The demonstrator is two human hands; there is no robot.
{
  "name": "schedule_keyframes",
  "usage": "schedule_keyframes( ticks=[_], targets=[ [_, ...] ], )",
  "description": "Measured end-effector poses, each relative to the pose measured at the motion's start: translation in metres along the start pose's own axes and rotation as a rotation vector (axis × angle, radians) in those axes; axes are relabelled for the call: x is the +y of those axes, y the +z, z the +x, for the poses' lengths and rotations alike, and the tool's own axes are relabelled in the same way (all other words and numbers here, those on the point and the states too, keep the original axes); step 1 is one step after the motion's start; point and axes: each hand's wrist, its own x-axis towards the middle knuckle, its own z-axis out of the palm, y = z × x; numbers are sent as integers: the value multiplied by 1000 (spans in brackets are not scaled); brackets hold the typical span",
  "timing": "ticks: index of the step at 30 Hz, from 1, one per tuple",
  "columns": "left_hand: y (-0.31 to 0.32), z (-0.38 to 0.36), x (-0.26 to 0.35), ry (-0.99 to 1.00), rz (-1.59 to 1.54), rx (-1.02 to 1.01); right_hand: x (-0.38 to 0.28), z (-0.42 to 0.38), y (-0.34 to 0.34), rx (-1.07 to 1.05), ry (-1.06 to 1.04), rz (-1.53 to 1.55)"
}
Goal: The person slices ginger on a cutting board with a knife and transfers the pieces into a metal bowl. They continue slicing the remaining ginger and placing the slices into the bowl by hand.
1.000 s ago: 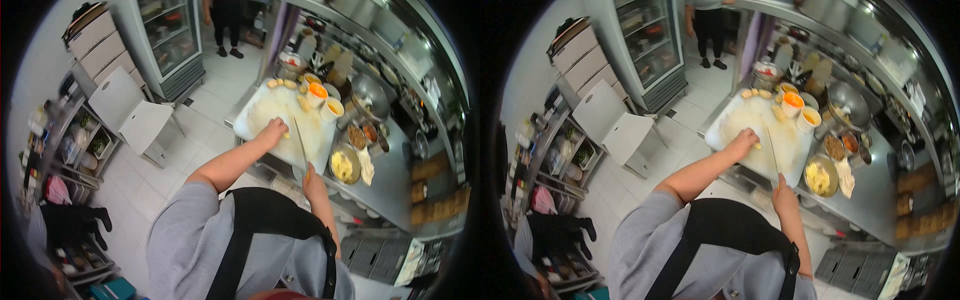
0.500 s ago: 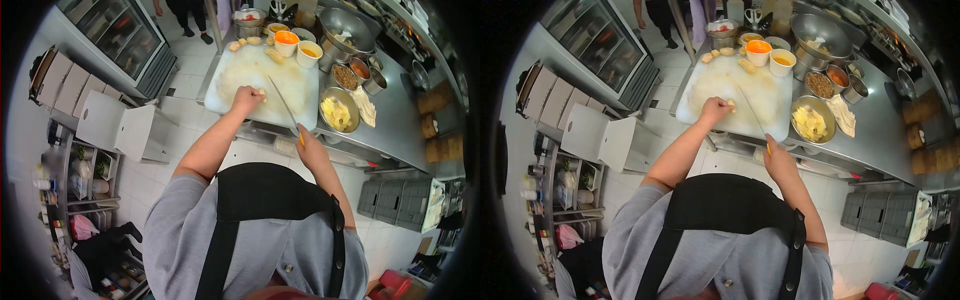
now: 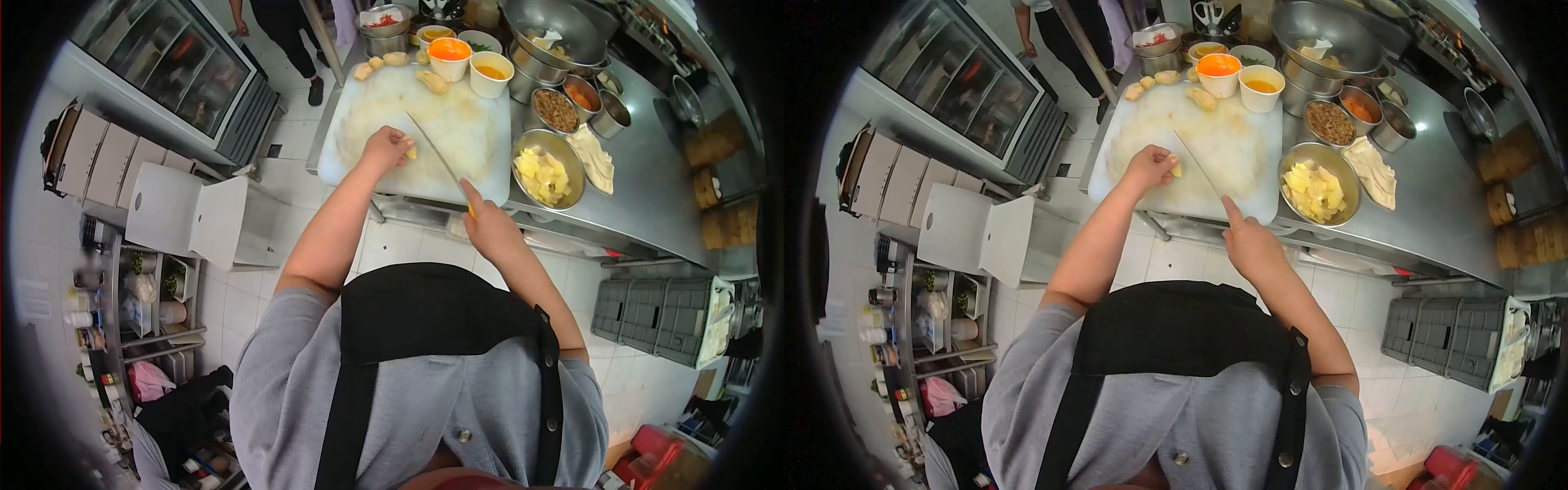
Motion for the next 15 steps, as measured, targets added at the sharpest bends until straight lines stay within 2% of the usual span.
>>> schedule_keyframes(
  ticks=[7,15],
  targets=[
    [5,3,7,-31,-70,22,-4,-5,-4,-55,-46,25],
    [2,1,14,-72,-90,20,3,-32,2,53,-130,61]
  ],
)
